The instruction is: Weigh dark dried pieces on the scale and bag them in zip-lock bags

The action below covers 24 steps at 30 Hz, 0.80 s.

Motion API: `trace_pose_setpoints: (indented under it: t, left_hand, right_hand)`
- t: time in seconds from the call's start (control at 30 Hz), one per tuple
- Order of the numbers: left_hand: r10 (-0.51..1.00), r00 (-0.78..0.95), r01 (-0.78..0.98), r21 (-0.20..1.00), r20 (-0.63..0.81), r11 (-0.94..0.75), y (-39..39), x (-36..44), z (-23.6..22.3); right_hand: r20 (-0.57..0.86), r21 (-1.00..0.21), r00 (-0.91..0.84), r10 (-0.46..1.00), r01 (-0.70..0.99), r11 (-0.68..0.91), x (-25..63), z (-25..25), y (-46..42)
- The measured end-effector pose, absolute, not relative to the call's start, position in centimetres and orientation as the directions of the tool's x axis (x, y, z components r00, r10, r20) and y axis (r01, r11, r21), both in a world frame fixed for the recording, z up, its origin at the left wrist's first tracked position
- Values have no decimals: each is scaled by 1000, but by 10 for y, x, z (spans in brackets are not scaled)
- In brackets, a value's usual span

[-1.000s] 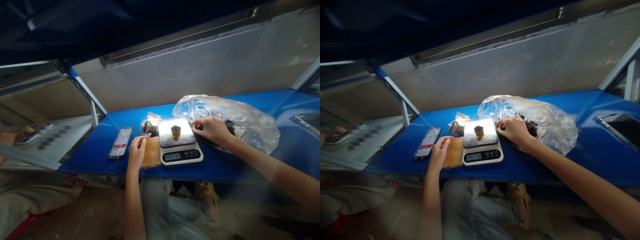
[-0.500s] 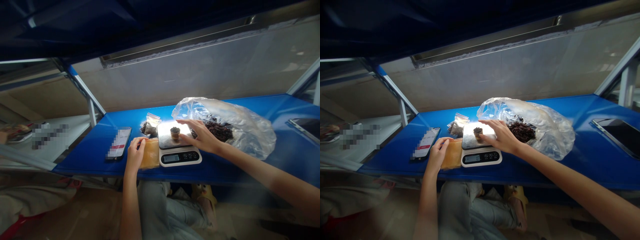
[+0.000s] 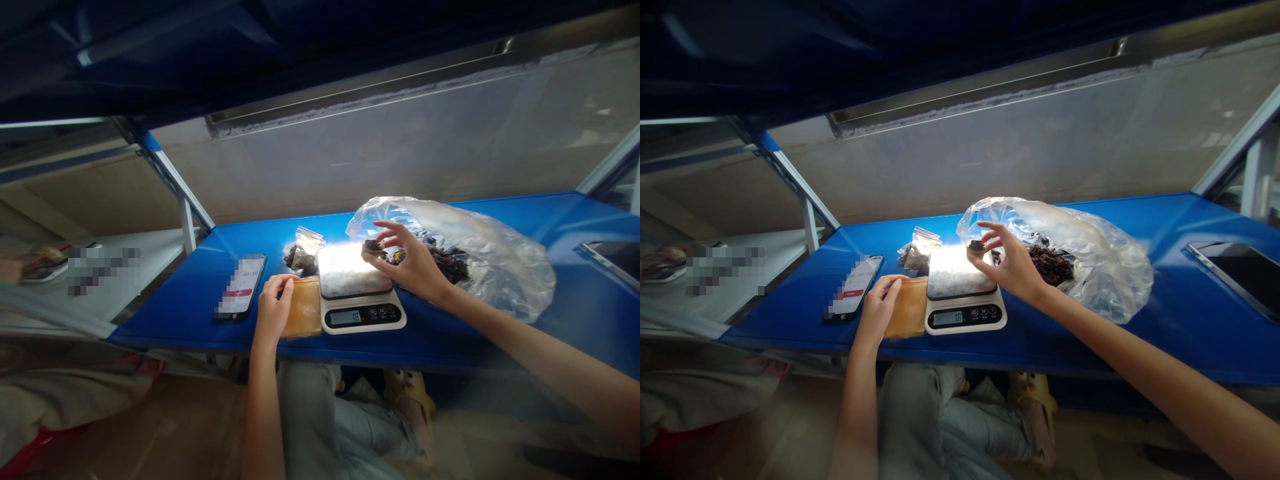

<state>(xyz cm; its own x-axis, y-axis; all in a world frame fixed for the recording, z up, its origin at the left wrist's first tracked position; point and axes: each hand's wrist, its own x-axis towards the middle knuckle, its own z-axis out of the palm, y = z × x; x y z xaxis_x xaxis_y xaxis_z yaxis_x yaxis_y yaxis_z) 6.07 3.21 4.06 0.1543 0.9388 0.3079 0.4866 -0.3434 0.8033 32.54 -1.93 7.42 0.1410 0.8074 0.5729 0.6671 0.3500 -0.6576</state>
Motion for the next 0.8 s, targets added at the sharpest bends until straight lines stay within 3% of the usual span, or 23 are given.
trace_pose_setpoints:
  t: [0.2,0.5,0.67,0.8]
  left_hand:
    - [938,152,485,804,310,-345,31,61,42]
    - [933,161,491,794,323,-359,33,61,40]
    - [935,155,489,798,320,-354,32,62,41]
    - [934,158,486,798,322,-357,31,62,42]
  right_hand:
    - [595,-668,303,744,702,248,339,76,-16]
    - [607,-646,303,735,727,234,342,73,-14]
    - [507,-719,291,812,663,211,338,72,-16]
    - [484,-706,274,831,683,187,336,72,-17]
